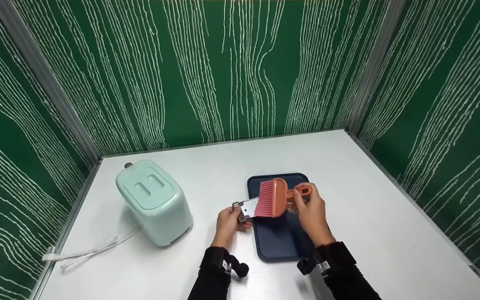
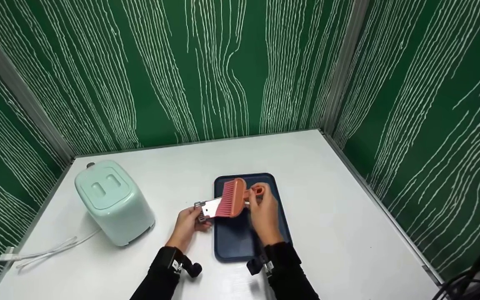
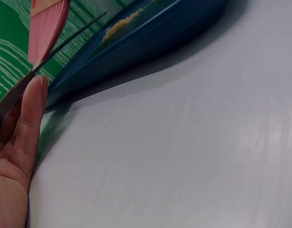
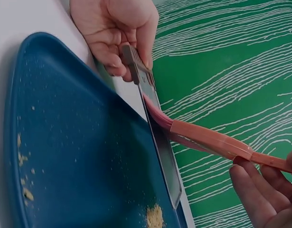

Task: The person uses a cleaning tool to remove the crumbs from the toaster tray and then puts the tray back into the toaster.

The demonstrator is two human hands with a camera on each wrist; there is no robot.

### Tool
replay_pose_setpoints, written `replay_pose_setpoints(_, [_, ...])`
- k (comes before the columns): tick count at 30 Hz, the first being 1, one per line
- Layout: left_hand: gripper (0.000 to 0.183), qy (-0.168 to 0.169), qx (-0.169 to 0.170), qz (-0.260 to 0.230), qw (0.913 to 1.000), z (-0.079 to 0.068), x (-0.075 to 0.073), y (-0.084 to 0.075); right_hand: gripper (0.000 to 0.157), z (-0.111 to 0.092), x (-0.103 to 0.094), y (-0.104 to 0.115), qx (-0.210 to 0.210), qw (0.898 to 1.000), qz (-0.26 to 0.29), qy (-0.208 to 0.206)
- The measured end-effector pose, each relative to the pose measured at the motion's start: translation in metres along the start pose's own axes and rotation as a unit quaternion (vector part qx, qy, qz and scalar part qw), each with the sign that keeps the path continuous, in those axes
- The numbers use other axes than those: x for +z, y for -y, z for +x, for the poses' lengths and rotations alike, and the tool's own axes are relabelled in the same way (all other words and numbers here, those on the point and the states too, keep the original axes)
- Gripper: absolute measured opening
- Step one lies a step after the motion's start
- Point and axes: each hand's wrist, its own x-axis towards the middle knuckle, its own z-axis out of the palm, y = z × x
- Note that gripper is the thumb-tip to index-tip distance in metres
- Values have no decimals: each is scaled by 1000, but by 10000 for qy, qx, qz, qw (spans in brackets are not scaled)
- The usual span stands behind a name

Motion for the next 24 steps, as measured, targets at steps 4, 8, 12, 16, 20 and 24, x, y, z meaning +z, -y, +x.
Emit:
replay_pose_setpoints(4, [25,13,41,-39,10000,0,0,-1,14,2,-6,-2,-234,9982,-535,-138])
replay_pose_setpoints(8, [26,65,16,-107,9999,-1,0,-2,13,3,-10,-3,-284,9974,-618,-240])
replay_pose_setpoints(12, [26,109,13,-161,9998,-2,-1,0,14,5,-15,-3,-283,9974,-610,-239])
replay_pose_setpoints(16, [26,118,18,-143,9998,-2,-2,0,17,5,-21,-5,-204,9973,-689,-151])
replay_pose_setpoints(20, [26,124,-2,-124,9998,0,-1,0,16,6,-25,-8,-223,9954,-901,-257])
replay_pose_setpoints(24, [27,94,9,-74,9999,1,-1,-1,13,6,-27,-9,-408,9924,-1086,-414])
